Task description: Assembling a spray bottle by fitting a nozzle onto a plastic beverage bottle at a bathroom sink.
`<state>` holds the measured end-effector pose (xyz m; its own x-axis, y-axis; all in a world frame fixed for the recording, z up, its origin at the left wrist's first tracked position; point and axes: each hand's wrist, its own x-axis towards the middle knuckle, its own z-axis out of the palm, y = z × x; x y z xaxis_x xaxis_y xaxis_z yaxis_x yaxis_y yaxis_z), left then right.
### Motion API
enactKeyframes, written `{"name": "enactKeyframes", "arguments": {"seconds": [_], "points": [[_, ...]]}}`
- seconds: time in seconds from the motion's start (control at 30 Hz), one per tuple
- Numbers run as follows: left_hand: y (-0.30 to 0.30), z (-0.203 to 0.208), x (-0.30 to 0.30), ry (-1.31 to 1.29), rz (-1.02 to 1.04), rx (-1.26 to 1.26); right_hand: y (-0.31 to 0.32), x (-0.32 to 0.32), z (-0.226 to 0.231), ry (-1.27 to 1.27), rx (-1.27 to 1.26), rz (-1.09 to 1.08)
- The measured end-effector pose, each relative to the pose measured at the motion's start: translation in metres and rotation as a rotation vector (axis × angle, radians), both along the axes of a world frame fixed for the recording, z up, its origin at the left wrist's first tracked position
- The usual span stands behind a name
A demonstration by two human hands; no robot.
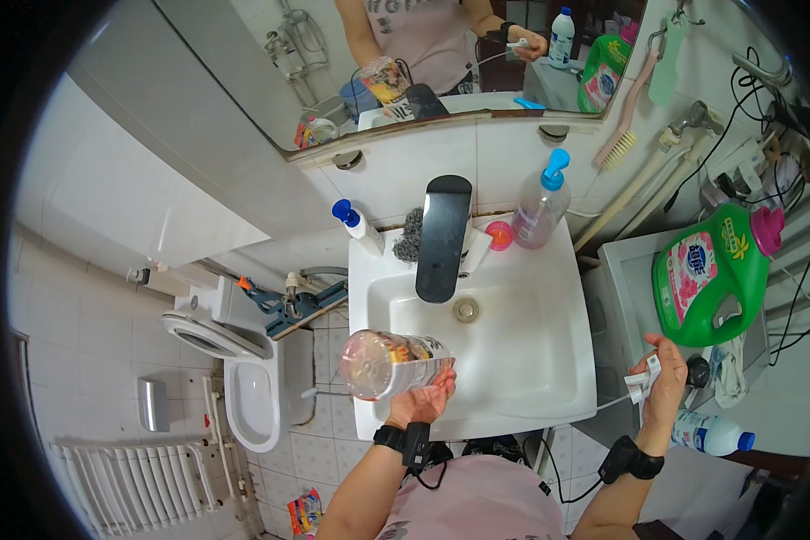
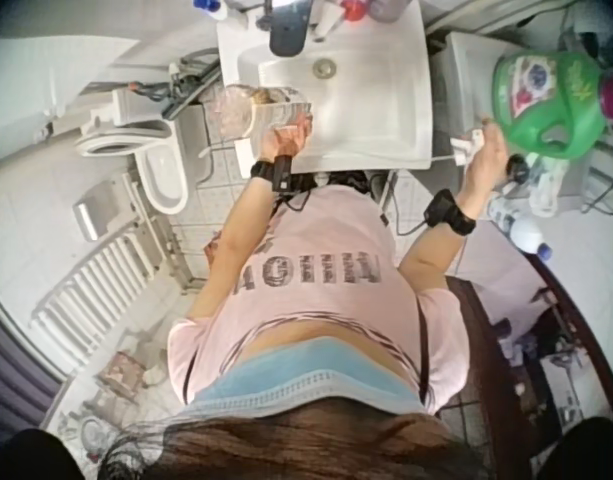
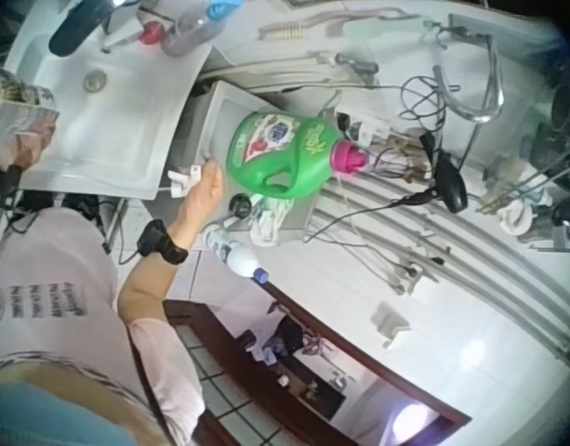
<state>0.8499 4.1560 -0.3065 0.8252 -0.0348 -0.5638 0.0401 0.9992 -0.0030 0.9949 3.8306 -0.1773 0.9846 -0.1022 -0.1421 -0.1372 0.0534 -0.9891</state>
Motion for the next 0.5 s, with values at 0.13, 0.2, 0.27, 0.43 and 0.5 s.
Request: {"name": "enactKeyframes", "arguments": {"seconds": [0.13, 0.2, 0.27, 0.43, 0.5], "points": [[0.001, 0.019, -0.001, -0.012, -0.039, -0.1, 0.004, 0.003, 0.005, 0.001, -0.019, -0.021], [0.0, 0.022, -0.003, -0.044, 0.016, -0.079, 0.004, 0.005, 0.005, 0.003, 0.015, -0.042], [0.005, 0.025, -0.007, -0.086, -0.039, -0.182, 0.006, 0.005, 0.007, 0.007, 0.033, -0.055], [0.012, 0.026, -0.017, -0.187, -0.133, -0.272, 0.005, 0.006, 0.001, -0.008, 0.166, -0.009], [0.013, 0.027, -0.017, -0.169, -0.135, -0.262, 0.007, 0.007, 0.001, -0.026, 0.138, 0.028]]}}
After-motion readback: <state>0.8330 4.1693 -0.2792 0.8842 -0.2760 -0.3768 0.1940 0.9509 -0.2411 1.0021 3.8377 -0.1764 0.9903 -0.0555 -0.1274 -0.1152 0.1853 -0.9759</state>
